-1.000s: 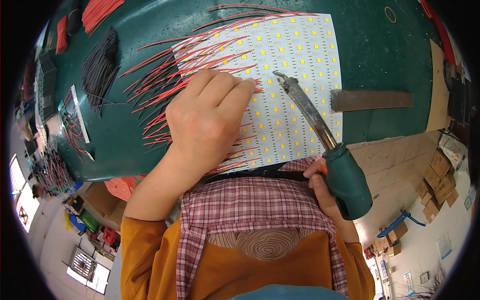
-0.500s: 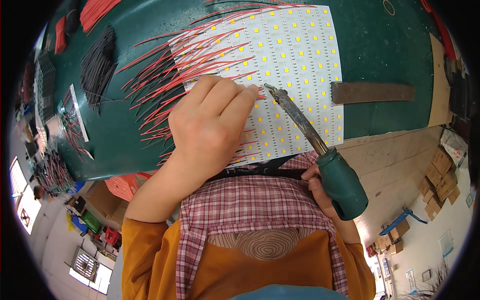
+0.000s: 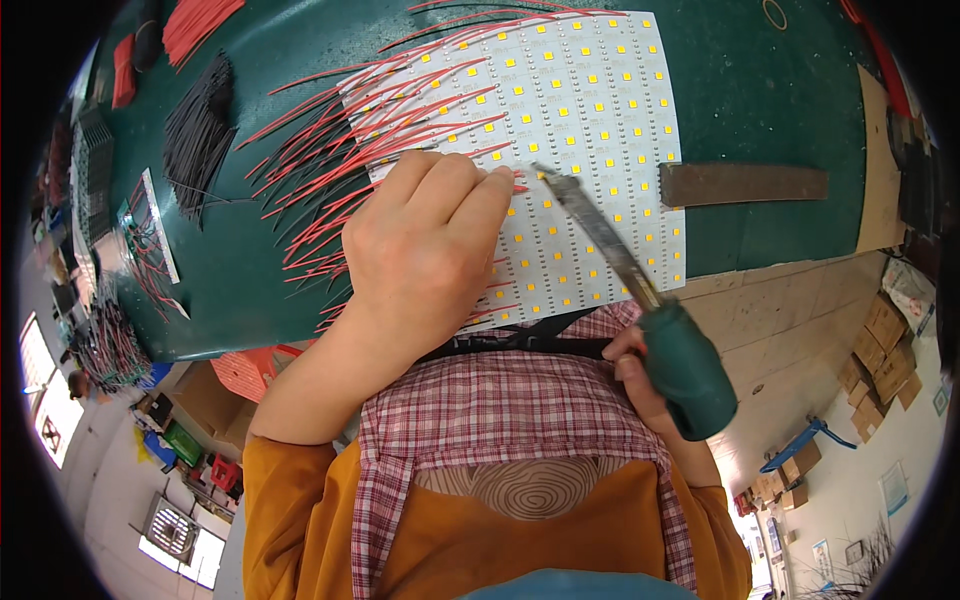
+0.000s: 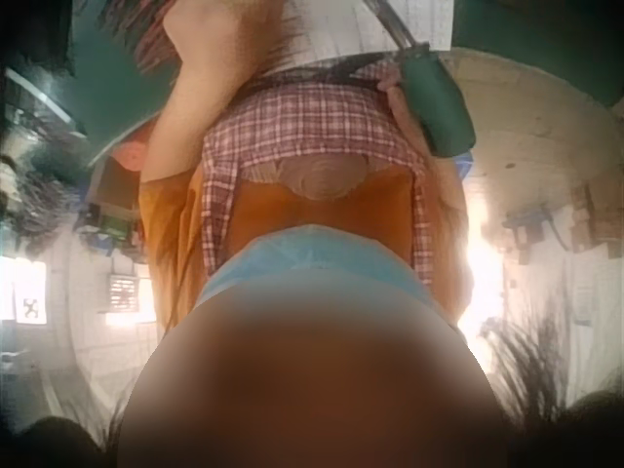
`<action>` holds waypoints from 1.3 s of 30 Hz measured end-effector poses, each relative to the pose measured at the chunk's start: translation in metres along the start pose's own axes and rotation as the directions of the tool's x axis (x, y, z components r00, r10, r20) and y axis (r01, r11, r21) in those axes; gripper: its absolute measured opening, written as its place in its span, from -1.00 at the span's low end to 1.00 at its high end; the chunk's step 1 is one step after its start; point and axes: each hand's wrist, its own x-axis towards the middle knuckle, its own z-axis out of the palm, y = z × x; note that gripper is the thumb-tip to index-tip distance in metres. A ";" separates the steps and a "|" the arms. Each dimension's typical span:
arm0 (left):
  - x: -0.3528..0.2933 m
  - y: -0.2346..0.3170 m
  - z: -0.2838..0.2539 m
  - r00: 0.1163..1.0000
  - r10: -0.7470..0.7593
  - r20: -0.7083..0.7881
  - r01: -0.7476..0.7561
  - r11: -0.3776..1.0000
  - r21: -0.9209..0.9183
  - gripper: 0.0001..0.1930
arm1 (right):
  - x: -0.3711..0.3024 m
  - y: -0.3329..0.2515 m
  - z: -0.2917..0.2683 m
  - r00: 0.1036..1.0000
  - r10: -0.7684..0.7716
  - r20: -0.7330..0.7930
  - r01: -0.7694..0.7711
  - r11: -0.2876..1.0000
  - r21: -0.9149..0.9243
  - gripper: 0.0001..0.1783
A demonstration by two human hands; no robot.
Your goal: Soldering individual red and black wires onto an LED panel circuit board.
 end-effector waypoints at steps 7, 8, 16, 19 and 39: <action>0.001 0.002 -0.002 0.999 -0.005 0.034 0.004 0.998 0.055 -0.76 | -0.015 0.021 0.009 0.986 -0.111 -0.127 0.088 0.981 -0.173 -0.70; 0.001 0.001 -0.001 0.999 -0.004 0.035 0.002 0.999 0.055 -0.76 | -0.015 0.019 0.009 0.986 -0.110 -0.129 0.087 0.981 -0.171 -0.70; -0.013 0.003 -0.002 0.996 0.084 -0.040 -0.086 0.995 -0.059 -0.66 | -0.017 0.022 0.009 0.979 -0.138 -0.153 0.156 0.981 0.117 -0.68; -0.011 0.002 0.001 0.997 0.076 -0.025 -0.077 0.996 -0.037 -0.66 | -0.012 0.012 0.007 0.984 -0.121 -0.132 0.132 0.988 0.078 -0.68; -0.012 0.002 0.005 0.994 0.098 -0.040 -0.097 0.995 0.013 -0.75 | -0.022 0.017 0.009 0.996 -0.040 -0.075 0.051 0.988 0.147 -0.82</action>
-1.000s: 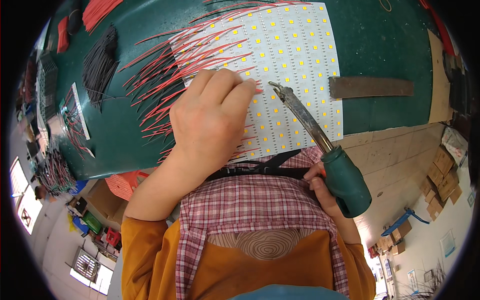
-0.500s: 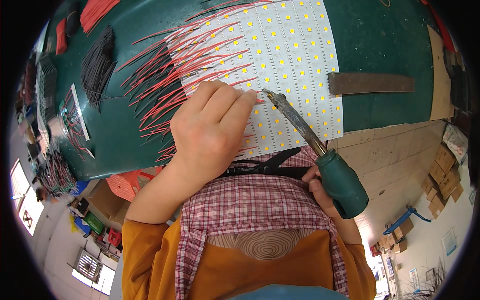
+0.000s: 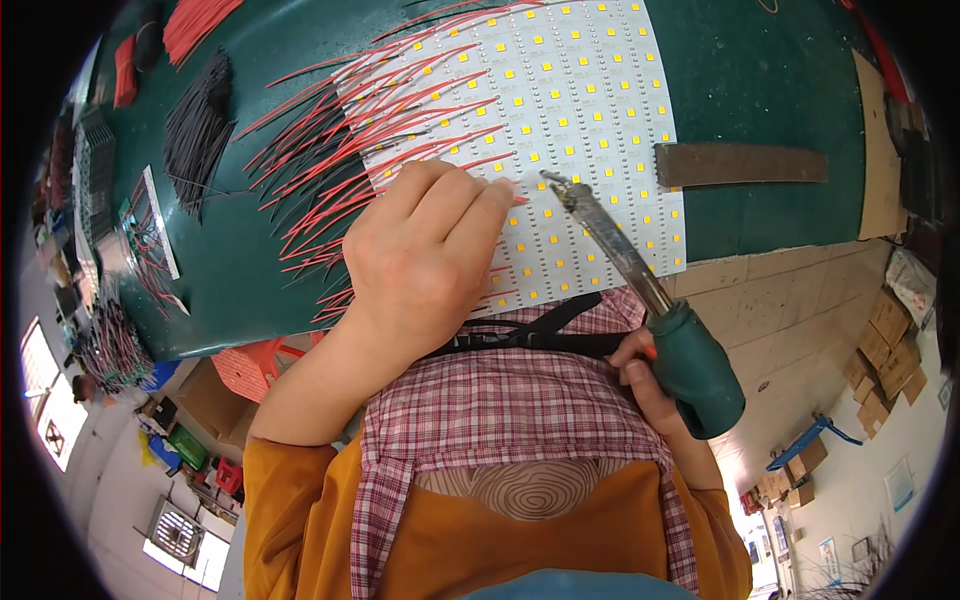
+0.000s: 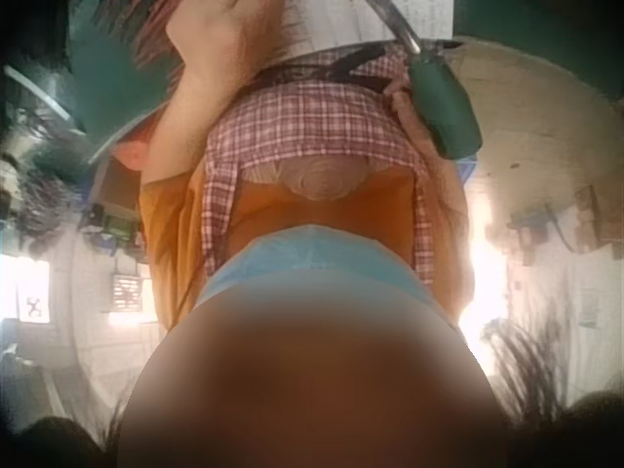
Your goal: Soldering individual red and black wires onto an LED panel circuit board.
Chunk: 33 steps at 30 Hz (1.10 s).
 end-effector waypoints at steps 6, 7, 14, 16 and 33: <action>0.003 0.009 -0.012 0.991 -0.092 0.102 0.093 0.996 0.000 -0.73 | -0.003 0.007 -0.003 0.997 0.005 0.070 -0.003 0.999 -0.039 -0.79; 0.003 0.009 -0.012 0.989 -0.093 0.114 0.091 0.996 0.020 -0.73 | -0.004 0.007 -0.002 0.998 0.001 0.057 0.003 0.997 -0.074 -0.79; -0.004 0.006 -0.023 0.999 0.013 -0.034 -0.016 0.996 -0.089 -0.68 | -0.010 0.009 0.000 0.995 -0.036 -0.093 0.034 0.999 -0.020 -0.64; -0.010 0.010 -0.017 0.999 0.001 0.041 0.003 0.995 -0.095 -0.67 | -0.005 0.001 -0.002 0.999 -0.012 -0.039 0.012 1.000 0.008 -0.66; -0.009 0.015 -0.010 0.998 -0.037 0.047 0.039 0.999 -0.034 -0.72 | -0.015 0.021 0.004 0.999 0.019 0.042 -0.010 0.975 -0.224 -0.83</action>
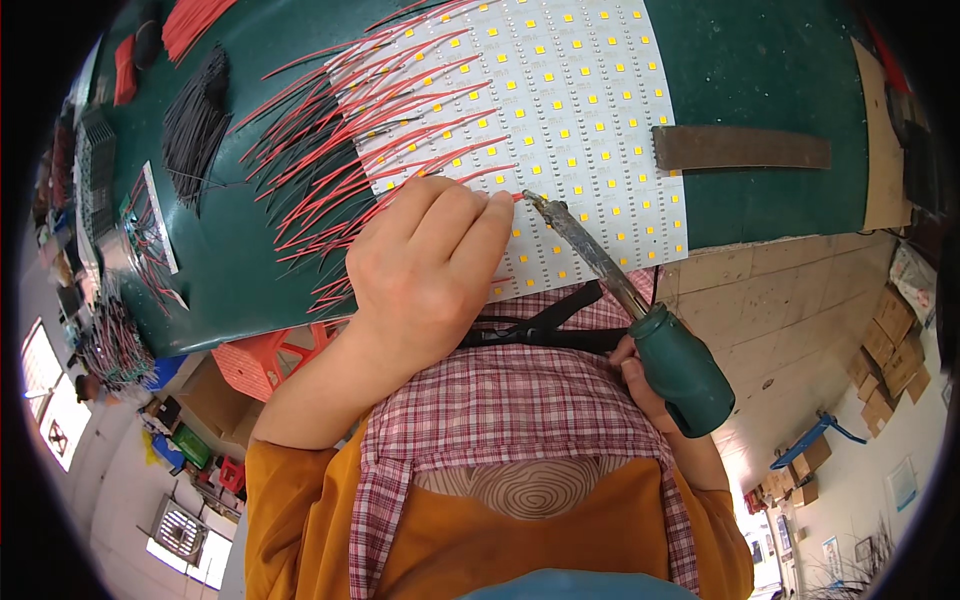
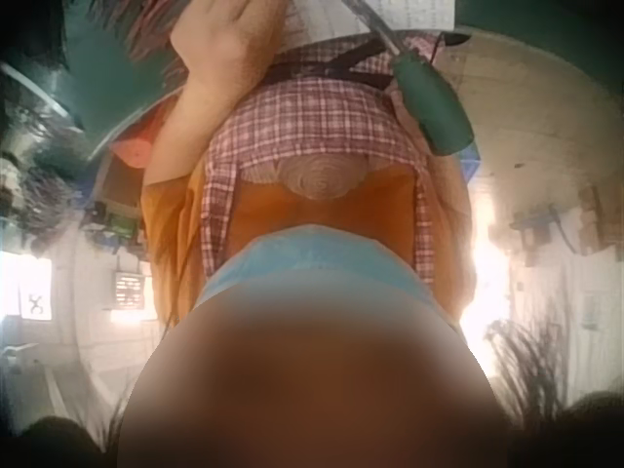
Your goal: Soldering individual red and black wires onto an LED panel circuit board.
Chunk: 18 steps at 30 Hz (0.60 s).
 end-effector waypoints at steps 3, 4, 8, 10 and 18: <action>-0.002 0.001 0.001 1.000 -0.014 -0.005 0.014 1.000 0.012 -0.72 | 0.010 -0.012 -0.007 0.994 -0.088 -0.063 0.091 0.994 0.053 -0.76; -0.001 0.000 0.002 1.000 -0.006 -0.007 0.006 1.000 0.011 -0.72 | 0.011 -0.016 -0.009 0.981 -0.152 -0.121 0.161 0.984 0.073 -0.66; -0.001 0.001 0.000 1.000 -0.010 0.014 0.010 1.000 0.022 -0.73 | 0.003 -0.009 -0.002 0.989 -0.049 -0.139 0.067 0.989 0.130 -0.67; 0.000 0.002 -0.002 0.999 -0.016 0.030 0.015 0.999 0.032 -0.73 | 0.000 -0.008 0.000 0.987 -0.035 -0.158 0.048 0.996 0.081 -0.69; -0.006 0.013 -0.007 1.000 0.005 -0.031 -0.008 0.996 -0.093 -0.71 | -0.007 -0.005 -0.004 0.993 -0.035 -0.114 0.044 0.996 0.073 -0.76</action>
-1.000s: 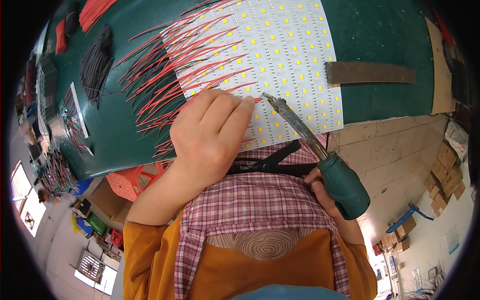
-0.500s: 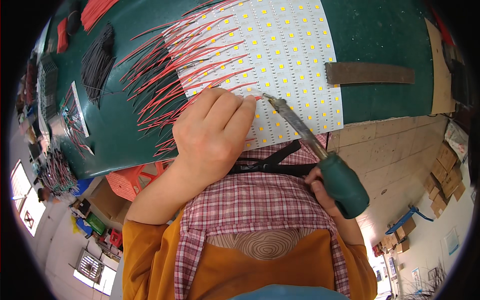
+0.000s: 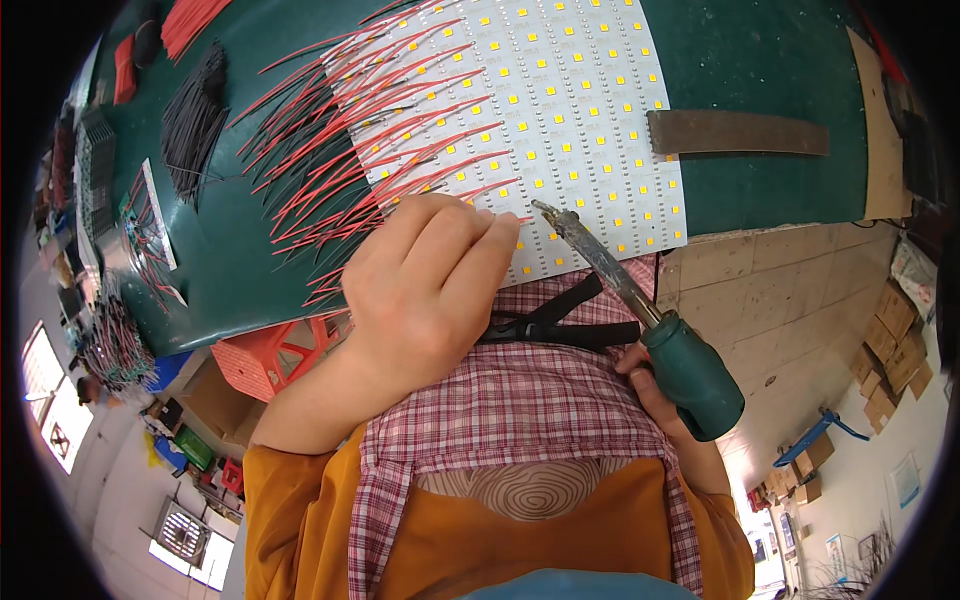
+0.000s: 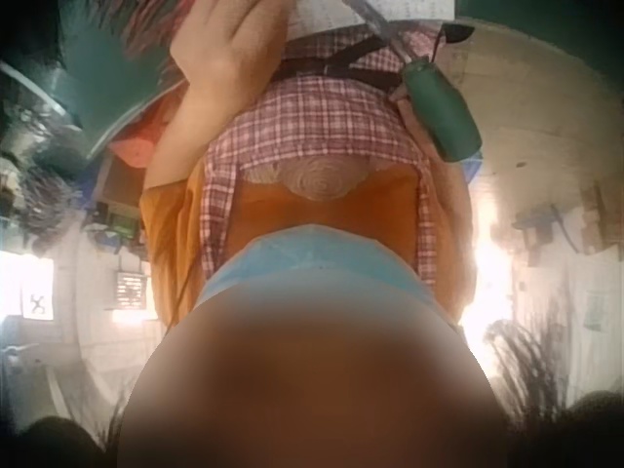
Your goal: Soldering individual red and black wires onto an LED panel circuit board.
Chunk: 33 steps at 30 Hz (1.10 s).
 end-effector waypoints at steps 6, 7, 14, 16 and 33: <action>-0.002 -0.003 0.008 0.999 -0.023 0.023 0.022 0.998 0.062 -0.73 | 0.004 -0.008 -0.007 0.991 0.085 0.099 -0.080 0.995 -0.051 -0.80; -0.002 -0.004 0.009 0.999 -0.021 0.024 0.020 0.998 0.063 -0.73 | 0.003 -0.006 -0.008 0.987 0.057 0.149 -0.051 0.998 -0.047 -0.76; -0.001 -0.004 0.009 1.000 -0.004 0.023 0.003 0.998 0.063 -0.75 | -0.003 0.011 -0.002 0.996 0.046 0.070 -0.044 0.999 -0.024 -0.81; -0.002 -0.005 0.010 1.000 -0.006 0.029 0.004 0.998 0.069 -0.75 | 0.002 0.004 -0.007 0.974 0.142 0.178 -0.130 0.988 -0.081 -0.81; -0.009 -0.003 0.002 0.995 0.096 -0.007 -0.096 0.995 -0.017 -0.69 | -0.011 0.005 -0.007 0.998 -0.026 0.052 0.027 1.000 -0.004 -0.78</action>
